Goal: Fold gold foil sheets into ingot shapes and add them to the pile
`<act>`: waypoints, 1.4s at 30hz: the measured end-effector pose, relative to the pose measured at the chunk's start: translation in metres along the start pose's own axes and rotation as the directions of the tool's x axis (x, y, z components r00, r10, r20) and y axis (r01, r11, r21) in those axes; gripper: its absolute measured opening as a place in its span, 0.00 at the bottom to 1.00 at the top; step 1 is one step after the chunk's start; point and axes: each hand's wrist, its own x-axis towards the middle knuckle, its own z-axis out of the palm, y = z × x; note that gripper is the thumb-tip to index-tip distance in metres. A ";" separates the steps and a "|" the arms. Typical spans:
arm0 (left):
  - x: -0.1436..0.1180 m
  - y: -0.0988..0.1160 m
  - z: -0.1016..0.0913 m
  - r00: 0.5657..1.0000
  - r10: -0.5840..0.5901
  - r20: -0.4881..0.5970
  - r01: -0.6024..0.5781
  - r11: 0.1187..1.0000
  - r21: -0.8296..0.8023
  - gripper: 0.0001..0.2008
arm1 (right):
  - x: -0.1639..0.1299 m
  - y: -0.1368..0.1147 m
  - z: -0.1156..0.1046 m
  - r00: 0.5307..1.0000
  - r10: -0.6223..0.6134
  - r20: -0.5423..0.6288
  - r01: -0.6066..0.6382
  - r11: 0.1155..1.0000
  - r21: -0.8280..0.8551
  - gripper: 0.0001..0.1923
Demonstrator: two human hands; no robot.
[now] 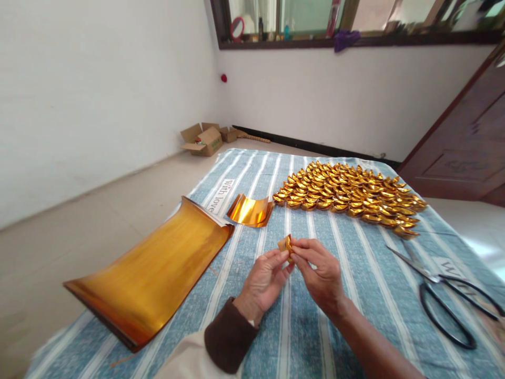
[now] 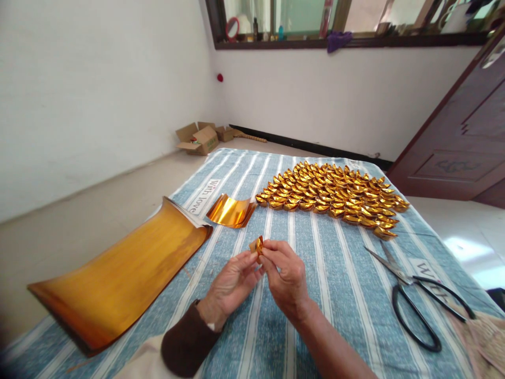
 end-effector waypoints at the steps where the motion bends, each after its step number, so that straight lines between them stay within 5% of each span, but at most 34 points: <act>1: 0.000 0.000 0.000 1.000 0.000 0.000 0.000 1.000 0.001 0.07 | 0.000 0.000 0.000 1.000 0.006 0.000 -0.006 1.000 0.000 0.10; 24: -0.001 0.001 0.002 1.000 0.010 0.024 -0.011 0.999 0.046 0.09 | 0.001 0.000 -0.003 0.999 0.040 -0.030 -0.042 0.998 -0.042 0.04; 42: 0.001 0.004 0.002 0.999 -0.024 -0.027 0.022 0.999 -0.045 0.06 | -0.002 -0.003 0.000 0.998 -0.069 0.000 0.069 0.994 -0.083 0.05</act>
